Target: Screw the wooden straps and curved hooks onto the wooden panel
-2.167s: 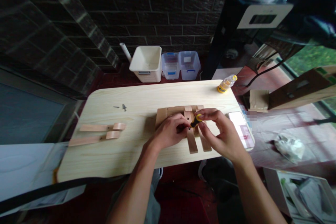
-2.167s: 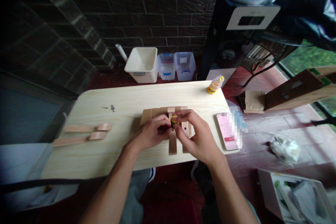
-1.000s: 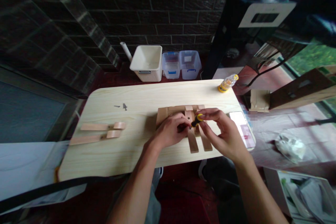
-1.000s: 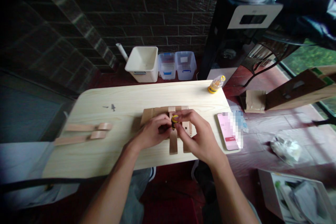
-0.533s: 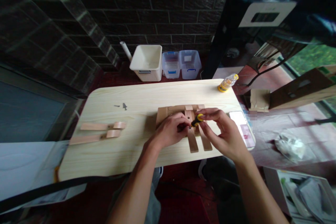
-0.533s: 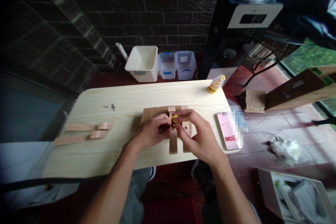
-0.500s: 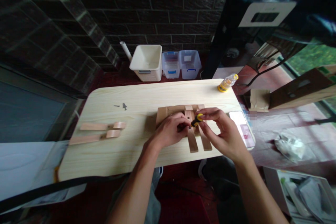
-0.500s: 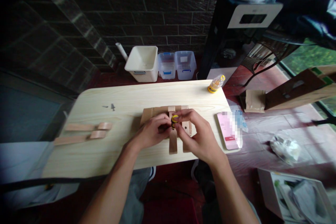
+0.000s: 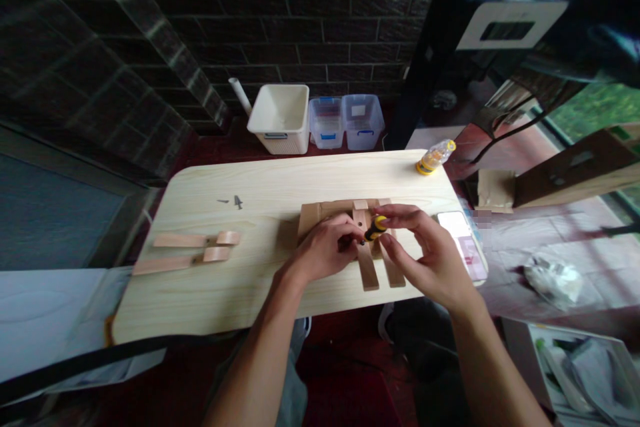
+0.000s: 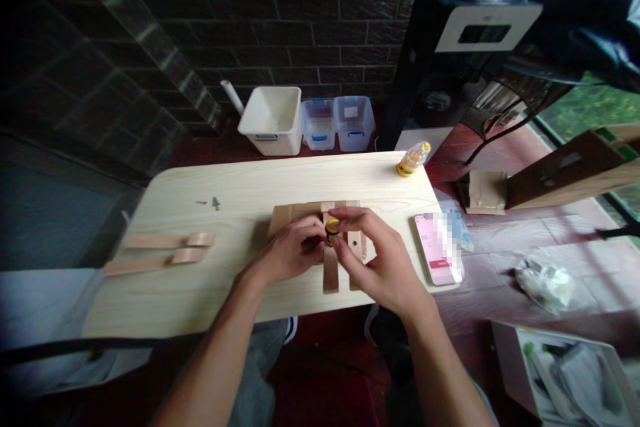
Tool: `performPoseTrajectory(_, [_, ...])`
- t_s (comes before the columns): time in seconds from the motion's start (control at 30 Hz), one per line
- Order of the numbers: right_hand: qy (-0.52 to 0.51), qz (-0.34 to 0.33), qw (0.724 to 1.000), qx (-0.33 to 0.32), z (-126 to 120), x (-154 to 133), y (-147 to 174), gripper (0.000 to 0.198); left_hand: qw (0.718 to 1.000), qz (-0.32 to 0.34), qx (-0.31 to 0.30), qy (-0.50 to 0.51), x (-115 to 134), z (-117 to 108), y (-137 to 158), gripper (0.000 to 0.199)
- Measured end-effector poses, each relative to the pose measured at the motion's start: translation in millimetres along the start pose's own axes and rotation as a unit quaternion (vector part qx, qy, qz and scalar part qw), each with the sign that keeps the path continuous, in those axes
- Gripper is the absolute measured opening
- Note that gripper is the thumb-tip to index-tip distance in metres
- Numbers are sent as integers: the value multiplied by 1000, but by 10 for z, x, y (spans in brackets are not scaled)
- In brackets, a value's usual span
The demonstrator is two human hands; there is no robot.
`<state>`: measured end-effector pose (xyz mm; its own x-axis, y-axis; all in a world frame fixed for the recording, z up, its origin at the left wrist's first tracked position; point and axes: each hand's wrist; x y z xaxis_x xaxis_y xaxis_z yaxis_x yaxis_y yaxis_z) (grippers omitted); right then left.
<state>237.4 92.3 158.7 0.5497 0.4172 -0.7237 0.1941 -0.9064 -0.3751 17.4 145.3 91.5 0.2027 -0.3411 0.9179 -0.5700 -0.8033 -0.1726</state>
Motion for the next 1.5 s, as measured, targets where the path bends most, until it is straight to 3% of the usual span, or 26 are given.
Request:
performPoseTrajectory(0.2, [11,8,1000,25,41,59,-14,16,1000,-11,-5,-22,53,-4,32,35])
performPoseTrajectory(0.67, [2,-15,1000,0,17,-5,-18,14,1000,3,-7,-6,32,-12,51,27])
performPoseTrajectory(1.5, [42,-42,998,24,-46,11,-38,17,1000,-3,-4,-8,16,2,37,26])
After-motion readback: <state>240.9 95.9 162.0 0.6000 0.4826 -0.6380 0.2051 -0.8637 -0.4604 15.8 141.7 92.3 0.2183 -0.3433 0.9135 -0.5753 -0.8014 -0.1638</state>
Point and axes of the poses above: each hand's wrist, its own y-axis away from the middle knuckle, its own z-axis out of the palm, x = y × z, and after that the axes turned 15 degrees about y, right-handed
